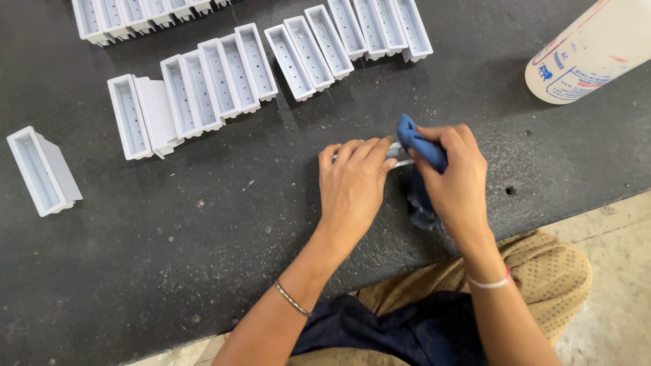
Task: The person wipes white rectangular plastic trays one at a time with a blue cloth at a work table, then places each wiped tray into rows on the table. A bottle of liquid sits on the table and the person occasionally reaches toward it while continuing to wipe and arrange the trays.
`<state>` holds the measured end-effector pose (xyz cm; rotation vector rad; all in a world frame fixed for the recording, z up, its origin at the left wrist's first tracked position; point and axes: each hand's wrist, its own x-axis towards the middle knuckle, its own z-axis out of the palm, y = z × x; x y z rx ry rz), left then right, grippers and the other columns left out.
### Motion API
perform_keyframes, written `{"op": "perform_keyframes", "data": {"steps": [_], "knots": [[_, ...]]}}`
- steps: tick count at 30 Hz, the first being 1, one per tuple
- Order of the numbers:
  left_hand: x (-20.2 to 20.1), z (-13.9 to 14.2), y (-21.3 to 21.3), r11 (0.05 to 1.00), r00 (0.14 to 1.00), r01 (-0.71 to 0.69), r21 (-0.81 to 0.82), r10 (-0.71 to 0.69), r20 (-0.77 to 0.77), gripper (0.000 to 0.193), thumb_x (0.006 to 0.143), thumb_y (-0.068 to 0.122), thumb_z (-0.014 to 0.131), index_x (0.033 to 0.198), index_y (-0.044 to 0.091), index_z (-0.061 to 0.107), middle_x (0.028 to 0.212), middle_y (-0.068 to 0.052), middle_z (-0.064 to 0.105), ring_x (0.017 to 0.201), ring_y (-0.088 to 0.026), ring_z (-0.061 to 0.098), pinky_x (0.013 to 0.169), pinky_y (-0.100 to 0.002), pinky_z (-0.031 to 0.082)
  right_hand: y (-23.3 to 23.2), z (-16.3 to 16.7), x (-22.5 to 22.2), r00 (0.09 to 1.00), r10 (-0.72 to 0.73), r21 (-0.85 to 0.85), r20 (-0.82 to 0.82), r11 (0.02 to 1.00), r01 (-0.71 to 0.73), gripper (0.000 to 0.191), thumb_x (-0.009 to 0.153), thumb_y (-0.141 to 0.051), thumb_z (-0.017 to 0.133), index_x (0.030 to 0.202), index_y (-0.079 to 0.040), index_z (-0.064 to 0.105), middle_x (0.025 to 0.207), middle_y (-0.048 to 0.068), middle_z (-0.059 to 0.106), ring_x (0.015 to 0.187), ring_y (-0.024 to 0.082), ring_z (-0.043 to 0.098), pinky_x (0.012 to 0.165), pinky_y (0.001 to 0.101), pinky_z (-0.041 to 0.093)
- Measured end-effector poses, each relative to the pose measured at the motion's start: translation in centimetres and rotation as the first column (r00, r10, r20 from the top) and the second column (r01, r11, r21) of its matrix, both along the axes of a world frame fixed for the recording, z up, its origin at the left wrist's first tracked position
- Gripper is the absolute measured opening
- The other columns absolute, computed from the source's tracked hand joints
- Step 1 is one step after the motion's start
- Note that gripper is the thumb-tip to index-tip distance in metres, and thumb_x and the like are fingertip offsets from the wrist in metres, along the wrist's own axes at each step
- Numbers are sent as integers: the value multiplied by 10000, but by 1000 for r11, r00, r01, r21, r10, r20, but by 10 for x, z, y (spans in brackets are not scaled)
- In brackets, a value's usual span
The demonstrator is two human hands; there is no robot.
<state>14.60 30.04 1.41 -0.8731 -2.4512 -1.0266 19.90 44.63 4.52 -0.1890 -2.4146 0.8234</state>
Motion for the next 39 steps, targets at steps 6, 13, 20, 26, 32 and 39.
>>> {"op": "perform_keyframes", "data": {"steps": [6,13,20,26,32,39], "knots": [[-2,-2,-1,1000,1000,8,0,-8,7,279,956,237,682,1194,95,716,1167,-35,735,1107,-222,650,1045,-493,388,-1,-4,5,1000,9,35,2,999,-9,259,895,-24,779,1140,-13,696,1044,172,648,926,346,661,815,398,515],[-13,2,-8,995,996,90,-53,-89,16,259,930,223,706,1153,92,724,1143,-31,731,1262,-239,590,1194,-580,253,17,10,-15,975,211,46,66,976,-214,286,867,3,713,1151,-22,681,1113,165,706,1013,343,684,873,382,524],[-26,0,-22,993,996,38,112,-47,81,549,861,204,745,1373,84,591,1492,-152,494,1429,-338,419,1177,-567,233,-5,13,27,949,42,-120,311,993,-5,278,865,-105,776,1125,-46,700,888,127,724,763,213,682,733,332,530],[-25,0,-20,972,880,-197,126,119,460,624,946,269,665,1471,24,434,1167,-232,649,1105,-375,630,960,-485,495,-21,17,32,976,-5,-146,219,989,38,280,892,-131,783,1147,-57,695,949,90,733,824,176,685,743,308,534],[-32,-13,-6,981,856,-170,95,100,508,564,1004,276,548,1481,19,393,855,-283,712,824,-505,694,746,-592,528,-26,11,18,969,96,-107,229,992,-73,273,845,-88,796,1089,-34,688,966,127,714,842,225,695,760,338,529],[-36,-21,-5,986,856,-134,95,67,512,549,999,262,513,1481,36,378,875,-290,726,831,-520,681,768,-616,503,-21,-4,-67,981,187,-143,56,974,-177,220,901,-43,767,1059,-10,618,931,137,706,833,239,701,781,347,535]]}}
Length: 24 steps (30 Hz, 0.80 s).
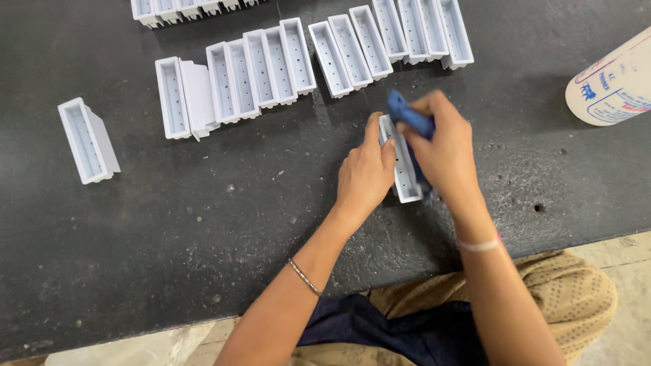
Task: The person wipes white rectangular plastic trays one at a time with a blue cloth at a work table, then places each wiped tray into rows on the table. A bottle of liquid sits on the table and the person occasionally reaches toward it while continuing to wipe and arrange the trays.
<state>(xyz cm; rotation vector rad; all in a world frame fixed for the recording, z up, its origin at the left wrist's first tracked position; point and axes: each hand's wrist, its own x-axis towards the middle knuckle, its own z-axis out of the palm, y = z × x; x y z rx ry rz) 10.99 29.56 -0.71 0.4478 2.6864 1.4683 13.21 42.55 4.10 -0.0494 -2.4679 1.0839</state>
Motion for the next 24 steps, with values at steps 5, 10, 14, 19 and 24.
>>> {"op": "perform_keyframes", "data": {"steps": [5,10,14,19,24], "knots": [[0,2,-2,999,1000,-9,32,9,-24,541,1007,264,516,1482,44,381,894,-296,723,854,-515,689,782,-615,510,-4,3,2,1000,-14,2,5,1000,14,220,906,-43,767,1068,-7,622,929,139,708,808,234,682,766,337,525],[-1,1,0,999,999,-36,12,36,11,550,1003,270,524,1484,44,381,891,-302,718,840,-529,682,777,-618,514,-17,6,80,987,-105,65,125,993,98,216,912,-78,756,1088,-23,643,945,139,716,823,236,695,742,338,522],[-1,4,4,999,997,-28,-41,30,67,567,995,271,512,1512,86,372,867,-303,718,828,-530,682,780,-625,513,-15,5,86,987,-110,125,118,988,95,225,904,-93,770,1066,-19,632,935,154,710,808,265,696,738,353,524],[-2,11,3,1000,998,-12,-24,14,61,566,988,284,518,1514,122,388,873,-295,725,848,-521,689,784,-621,518,-2,-5,13,998,-61,75,14,995,59,207,945,-79,750,1048,-15,583,908,168,705,812,318,715,727,384,529],[-1,9,0,1000,1000,3,-7,-3,29,550,991,274,520,1500,102,400,915,-282,731,871,-514,692,787,-609,519,2,-7,-8,998,-41,50,-40,998,43,242,957,-84,758,1047,-8,546,905,176,699,824,337,705,725,392,530]]}}
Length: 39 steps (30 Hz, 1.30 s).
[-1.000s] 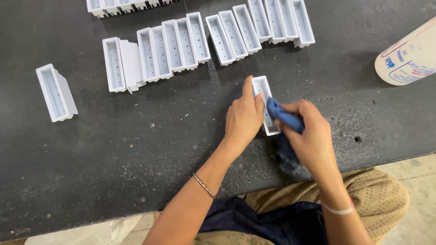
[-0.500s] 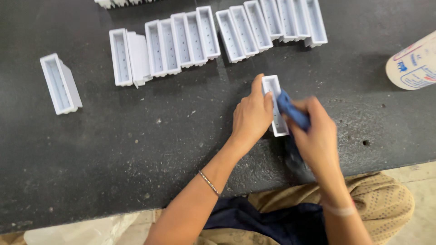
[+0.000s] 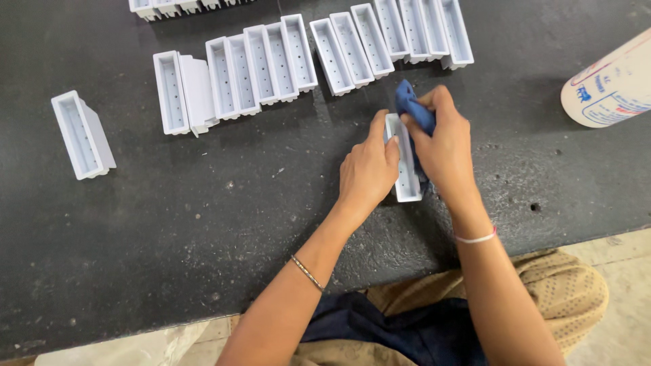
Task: The person wipes white rectangular plastic trays one at a time with a blue cloth at a work table, then places each wiped tray into rows on the table. A bottle of liquid sits on the table and the person occasionally reaches toward it while continuing to wipe and arrange the trays.
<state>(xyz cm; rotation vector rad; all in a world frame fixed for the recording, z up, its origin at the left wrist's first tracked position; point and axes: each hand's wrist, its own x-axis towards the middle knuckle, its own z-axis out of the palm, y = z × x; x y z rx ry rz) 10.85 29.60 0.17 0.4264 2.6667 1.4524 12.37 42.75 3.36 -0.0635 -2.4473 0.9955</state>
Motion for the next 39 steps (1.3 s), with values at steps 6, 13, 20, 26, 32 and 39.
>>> {"op": "perform_keyframes", "data": {"steps": [6,13,20,26,32,39], "knots": [[-1,-9,1,1000,1000,-5,-4,5,3,540,995,266,514,1489,76,404,914,-273,735,862,-502,697,806,-603,521,-19,1,91,982,-103,-3,161,994,105,198,929,-84,744,1033,-16,589,876,162,699,748,250,696,689,359,526],[-3,0,-8,998,998,58,-37,-56,42,533,967,272,532,1480,143,467,855,-243,749,818,-474,701,808,-587,525,-10,4,154,942,-127,-143,312,973,179,219,879,-134,775,1012,-30,637,801,53,665,750,125,577,705,283,498],[-4,14,-35,954,916,266,-136,-294,-272,375,938,228,593,1292,222,717,986,-68,729,967,-280,663,891,-445,453,21,3,146,934,-205,-175,294,949,263,226,908,-157,779,1003,-32,618,840,53,648,807,112,560,746,283,487],[6,28,-34,968,891,207,-143,-247,-381,486,854,375,752,1251,102,687,1044,-66,663,1005,-277,586,912,-422,390,26,11,103,972,-182,-94,146,976,197,218,965,-122,751,1090,-14,610,935,77,679,867,149,631,806,299,514],[6,28,-31,945,926,288,-157,-316,-206,409,791,319,781,1166,157,743,1017,-73,662,991,-309,609,876,-449,468,16,22,68,985,-20,-4,173,1000,21,251,906,-98,770,1117,-31,654,956,120,728,838,188,685,783,327,531],[3,32,-28,949,948,290,-123,-303,-98,339,773,312,793,1077,162,768,991,-64,647,977,-313,616,878,-453,513,11,23,31,982,49,50,182,997,-59,205,886,-74,767,1066,-35,676,934,147,723,822,267,709,733,362,527]]}}
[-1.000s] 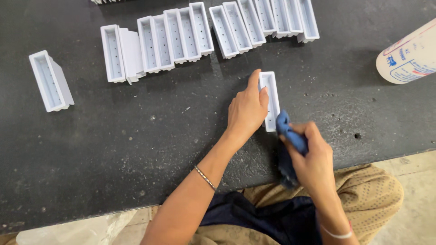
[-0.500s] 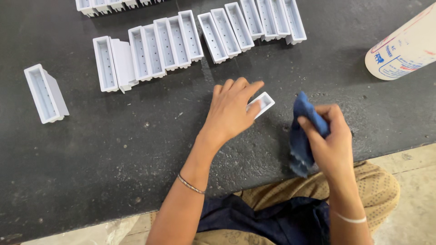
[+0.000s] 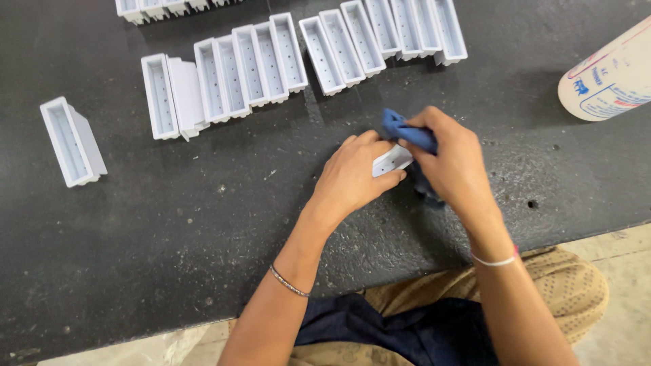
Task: The person wipes white rectangular plastic trays one at a time with a blue cloth at a work table, then places each wiped tray into rows on the table. A bottle of liquid sits on the table and the person occasionally reaches toward it while continuing to wipe and arrange the trays.
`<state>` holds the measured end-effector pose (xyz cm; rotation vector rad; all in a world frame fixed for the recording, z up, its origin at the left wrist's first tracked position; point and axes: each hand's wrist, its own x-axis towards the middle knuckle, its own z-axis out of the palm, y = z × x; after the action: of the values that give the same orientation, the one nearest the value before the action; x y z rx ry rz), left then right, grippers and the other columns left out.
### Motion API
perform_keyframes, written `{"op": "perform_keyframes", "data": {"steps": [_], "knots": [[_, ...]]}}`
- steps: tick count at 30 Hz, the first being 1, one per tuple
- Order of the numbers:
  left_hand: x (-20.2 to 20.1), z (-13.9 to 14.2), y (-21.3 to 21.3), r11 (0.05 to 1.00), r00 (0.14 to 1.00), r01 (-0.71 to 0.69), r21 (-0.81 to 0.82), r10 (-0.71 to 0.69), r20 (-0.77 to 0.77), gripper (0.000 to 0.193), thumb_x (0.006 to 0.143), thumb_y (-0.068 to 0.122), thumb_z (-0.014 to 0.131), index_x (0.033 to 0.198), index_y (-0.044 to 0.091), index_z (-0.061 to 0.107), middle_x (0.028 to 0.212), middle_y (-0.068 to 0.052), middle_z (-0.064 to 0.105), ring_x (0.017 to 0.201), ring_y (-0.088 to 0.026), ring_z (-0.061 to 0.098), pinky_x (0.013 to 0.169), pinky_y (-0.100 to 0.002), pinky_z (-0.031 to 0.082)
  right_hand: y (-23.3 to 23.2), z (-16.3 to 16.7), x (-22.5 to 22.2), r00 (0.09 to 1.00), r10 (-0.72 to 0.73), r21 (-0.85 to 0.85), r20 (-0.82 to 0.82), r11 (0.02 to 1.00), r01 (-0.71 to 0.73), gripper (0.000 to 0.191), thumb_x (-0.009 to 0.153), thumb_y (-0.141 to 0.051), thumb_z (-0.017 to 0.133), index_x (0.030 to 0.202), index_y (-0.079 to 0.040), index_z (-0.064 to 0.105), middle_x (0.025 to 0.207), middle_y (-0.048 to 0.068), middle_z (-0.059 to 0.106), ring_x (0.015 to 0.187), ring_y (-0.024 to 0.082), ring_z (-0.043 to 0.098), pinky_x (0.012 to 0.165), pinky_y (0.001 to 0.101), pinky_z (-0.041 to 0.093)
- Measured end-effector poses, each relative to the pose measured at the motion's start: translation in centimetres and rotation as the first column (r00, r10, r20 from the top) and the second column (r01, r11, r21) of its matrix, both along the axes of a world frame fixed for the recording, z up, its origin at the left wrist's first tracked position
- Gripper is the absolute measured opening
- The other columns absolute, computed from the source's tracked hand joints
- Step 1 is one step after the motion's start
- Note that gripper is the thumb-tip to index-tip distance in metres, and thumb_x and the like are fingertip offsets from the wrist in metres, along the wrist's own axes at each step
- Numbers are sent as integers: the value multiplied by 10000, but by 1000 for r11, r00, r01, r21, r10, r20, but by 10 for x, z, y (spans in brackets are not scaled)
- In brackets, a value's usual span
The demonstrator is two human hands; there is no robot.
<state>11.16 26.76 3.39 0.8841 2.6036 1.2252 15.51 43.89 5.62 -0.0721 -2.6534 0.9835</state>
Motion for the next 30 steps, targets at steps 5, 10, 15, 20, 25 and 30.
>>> {"op": "perform_keyframes", "data": {"steps": [5,10,15,20,25,30], "knots": [[4,3,0,1000,999,-21,6,21,27,360,766,313,788,1100,182,765,1001,-49,656,988,-306,619,873,-449,510,-4,-1,13,999,-32,-8,-44,999,31,213,891,-87,773,1060,-25,659,913,162,710,806,296,698,717,368,525],[3,-3,-1,1000,1000,5,23,-4,-19,387,781,336,785,1136,185,753,1036,-48,681,998,-319,633,880,-452,516,-3,-8,28,995,-94,-55,-43,994,91,190,899,-98,768,1035,-31,654,877,149,705,761,271,697,704,357,520],[7,-3,4,998,999,-23,-52,21,-23,391,773,359,785,1134,209,764,1067,-43,696,1040,-316,642,899,-454,511,7,-23,3,995,-56,-109,-77,993,48,189,899,-99,774,1020,-29,646,851,141,689,745,244,673,699,348,518],[12,-2,5,998,998,-45,-34,44,-48,434,761,373,791,1171,235,755,1116,-30,719,1071,-299,653,929,-441,511,39,-43,1,990,-141,-568,-20,816,105,166,921,-129,769,1028,-55,666,899,39,675,803,122,629,711,281,522],[20,-11,6,996,962,-88,-6,83,-260,626,764,429,831,1293,151,644,1219,-73,694,1096,-328,650,914,-468,494,76,-74,9,979,-199,-887,-38,458,59,215,948,-178,764,1077,-74,627,944,0,665,831,104,618,746,263,527],[48,-19,-9,995,934,-32,98,64,-351,638,835,146,713,1452,178,554,1307,-102,660,1157,-355,638,976,-453,535,103,-102,8,960,-281,-610,-1,760,222,375,967,-233,827,1235,-34,655,1053,19,659,925,121,610,808,302,517]]}}
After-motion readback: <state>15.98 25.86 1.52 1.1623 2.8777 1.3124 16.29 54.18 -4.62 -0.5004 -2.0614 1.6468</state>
